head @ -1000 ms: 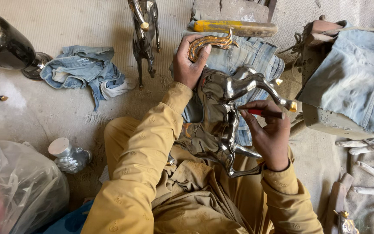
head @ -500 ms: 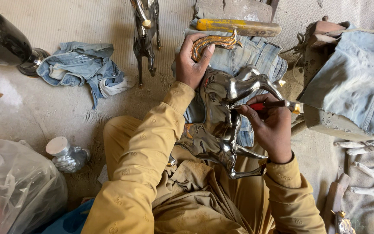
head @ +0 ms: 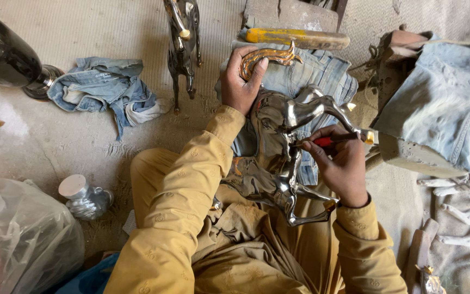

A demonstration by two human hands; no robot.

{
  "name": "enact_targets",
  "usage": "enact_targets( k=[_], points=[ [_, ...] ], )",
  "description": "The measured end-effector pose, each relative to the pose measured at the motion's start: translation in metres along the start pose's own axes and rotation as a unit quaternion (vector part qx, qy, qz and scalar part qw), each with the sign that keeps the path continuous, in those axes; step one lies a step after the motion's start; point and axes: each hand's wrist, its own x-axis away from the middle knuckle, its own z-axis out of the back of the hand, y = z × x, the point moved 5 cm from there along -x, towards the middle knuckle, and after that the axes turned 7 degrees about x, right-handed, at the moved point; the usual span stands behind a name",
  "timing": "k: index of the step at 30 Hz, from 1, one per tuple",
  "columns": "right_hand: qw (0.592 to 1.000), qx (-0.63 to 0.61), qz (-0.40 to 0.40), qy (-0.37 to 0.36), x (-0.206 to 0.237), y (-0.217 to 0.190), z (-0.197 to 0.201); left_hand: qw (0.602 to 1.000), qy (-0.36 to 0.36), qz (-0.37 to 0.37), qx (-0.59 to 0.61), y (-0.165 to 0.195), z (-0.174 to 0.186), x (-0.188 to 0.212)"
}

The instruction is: The person sits on the floor and uses a small brush to apply gold paint to the mane, tail, and hooves of a silver horse figurine. They rotate the figurine to access different areas and continue painting details throughout the clip.

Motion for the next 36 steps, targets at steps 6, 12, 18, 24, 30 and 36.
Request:
enact_targets(
  k=[6, 12, 18, 24, 30, 36],
  points=[
    [0.999, -0.023, 0.016, 0.023, 0.016, 0.004, -0.003, 1.000, -0.009, -0.005, 0.017, 0.000, 0.000, 0.000],
    [0.996, -0.058, 0.037, 0.063, 0.032, 0.004, -0.007, 1.000, -0.006, -0.002, 0.029, 0.000, -0.001, 0.000],
    [0.995, -0.037, 0.057, 0.075, 0.036, -0.005, -0.001, 1.000, -0.008, 0.001, 0.017, 0.001, -0.001, 0.000],
    [0.995, 0.014, 0.085, 0.046, 0.034, -0.021, -0.004, 1.000, -0.011, -0.006, 0.021, 0.003, -0.001, -0.001],
    [0.995, 0.030, 0.086, 0.043, 0.028, -0.015, -0.002, 1.000, -0.011, -0.003, 0.024, 0.004, -0.001, -0.001],
    [0.995, 0.032, 0.093, 0.020, 0.026, -0.010, -0.001, 1.000, -0.013, -0.011, 0.018, 0.007, -0.001, -0.002]
  ],
)
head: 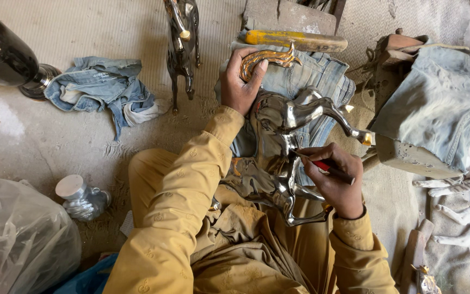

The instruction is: The person sits on the floor and uses a small brush to apply gold paint to the mane, tail, and hooves of a silver horse figurine. They rotate the figurine to access different areas and continue painting details throughout the clip.

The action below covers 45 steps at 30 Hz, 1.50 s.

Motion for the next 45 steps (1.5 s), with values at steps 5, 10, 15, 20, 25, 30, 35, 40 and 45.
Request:
enact_targets(
  k=[5, 10, 15, 20, 25, 30, 35, 40, 45],
  points=[
    [1.000, 0.013, 0.001, 0.007, 0.001, -0.005, 0.001, 1.000, 0.003, -0.002, -0.010, 0.000, 0.000, 0.001],
    [0.999, 0.040, 0.005, -0.011, 0.001, -0.009, 0.002, 1.000, 0.005, 0.001, -0.008, -0.003, 0.000, 0.001],
    [0.999, 0.048, 0.001, 0.000, 0.007, -0.007, 0.001, 1.000, 0.006, 0.017, 0.016, -0.006, -0.001, 0.002],
    [0.998, 0.055, 0.012, -0.002, 0.015, -0.007, -0.001, 1.000, 0.002, 0.010, 0.007, -0.004, 0.000, -0.001],
    [0.999, 0.042, -0.033, 0.001, 0.019, -0.004, -0.001, 1.000, 0.002, 0.008, 0.007, -0.004, -0.001, 0.002],
    [0.998, 0.051, 0.012, -0.018, 0.022, -0.014, -0.001, 1.000, 0.002, 0.008, 0.008, -0.005, -0.001, 0.001],
    [1.000, 0.030, -0.001, -0.005, 0.024, -0.013, -0.002, 1.000, 0.001, 0.007, 0.008, -0.006, 0.000, 0.001],
    [0.997, 0.065, -0.002, -0.039, 0.030, -0.014, -0.003, 1.000, 0.003, 0.011, 0.003, -0.006, 0.000, 0.002],
    [0.999, 0.036, 0.004, -0.016, 0.033, -0.017, -0.004, 1.000, 0.009, -0.005, -0.020, -0.004, 0.000, 0.002]
  ],
)
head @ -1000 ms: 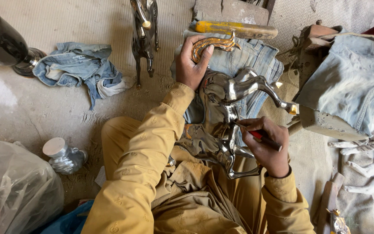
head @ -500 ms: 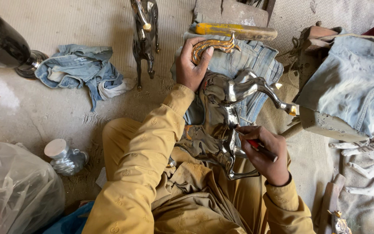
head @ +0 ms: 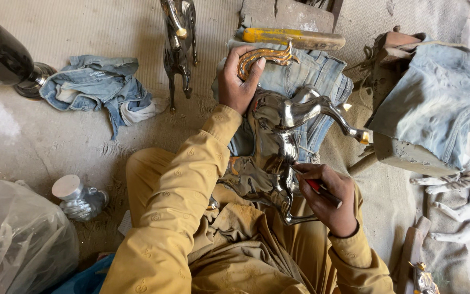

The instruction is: The person sits on the floor and uses a small brush to apply gold paint to the mane, tail, and hooves of a silver horse figurine. They rotate the figurine to access different areas and continue painting details throughout the clip.

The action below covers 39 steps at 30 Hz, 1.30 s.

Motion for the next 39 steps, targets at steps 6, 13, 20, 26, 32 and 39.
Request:
enact_targets(
  k=[6, 13, 20, 26, 32, 39],
  points=[
    [1.000, 0.022, 0.008, -0.021, 0.003, 0.003, -0.003, 1.000, -0.007, 0.015, 0.022, -0.002, 0.000, 0.000],
    [0.999, 0.018, -0.022, -0.020, 0.007, 0.005, -0.002, 1.000, -0.006, 0.016, 0.018, -0.001, 0.000, 0.001],
    [0.998, -0.009, -0.044, -0.038, 0.009, 0.008, -0.005, 0.999, -0.007, 0.018, 0.030, 0.000, -0.001, 0.000],
    [0.997, -0.027, -0.048, -0.057, 0.009, 0.011, -0.006, 1.000, -0.010, 0.019, 0.023, -0.003, 0.000, 0.001],
    [0.991, -0.037, -0.094, -0.090, 0.009, 0.018, -0.001, 0.999, -0.007, 0.019, 0.036, -0.005, -0.002, 0.002],
    [0.982, -0.057, -0.135, -0.117, 0.010, 0.032, -0.002, 0.999, -0.007, 0.034, 0.038, -0.005, -0.002, 0.002]
  ],
)
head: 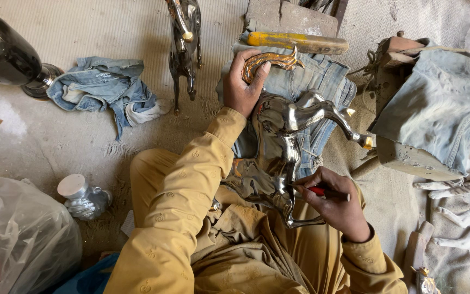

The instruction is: The person sits on the floor and uses a small brush to apply gold paint to the mane, tail, and hooves of a silver horse figurine. They rotate the figurine to access different areas and continue painting details throughout the clip.

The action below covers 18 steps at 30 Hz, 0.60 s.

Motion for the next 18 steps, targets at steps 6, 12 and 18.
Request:
enact_targets(
  k=[6, 12, 18],
  points=[
    [0.998, -0.047, 0.017, -0.030, -0.0017, -0.0003, 0.0012, 1.000, 0.003, -0.016, -0.008, 0.0027, 0.0000, -0.0001],
    [0.998, -0.003, -0.014, -0.054, -0.0014, 0.0046, 0.0052, 0.999, 0.010, -0.022, -0.037, 0.0028, 0.0006, 0.0006],
    [0.999, -0.046, -0.009, -0.010, -0.0074, -0.0044, 0.0042, 0.999, -0.001, -0.019, -0.026, 0.0032, 0.0004, -0.0010]
  ],
)
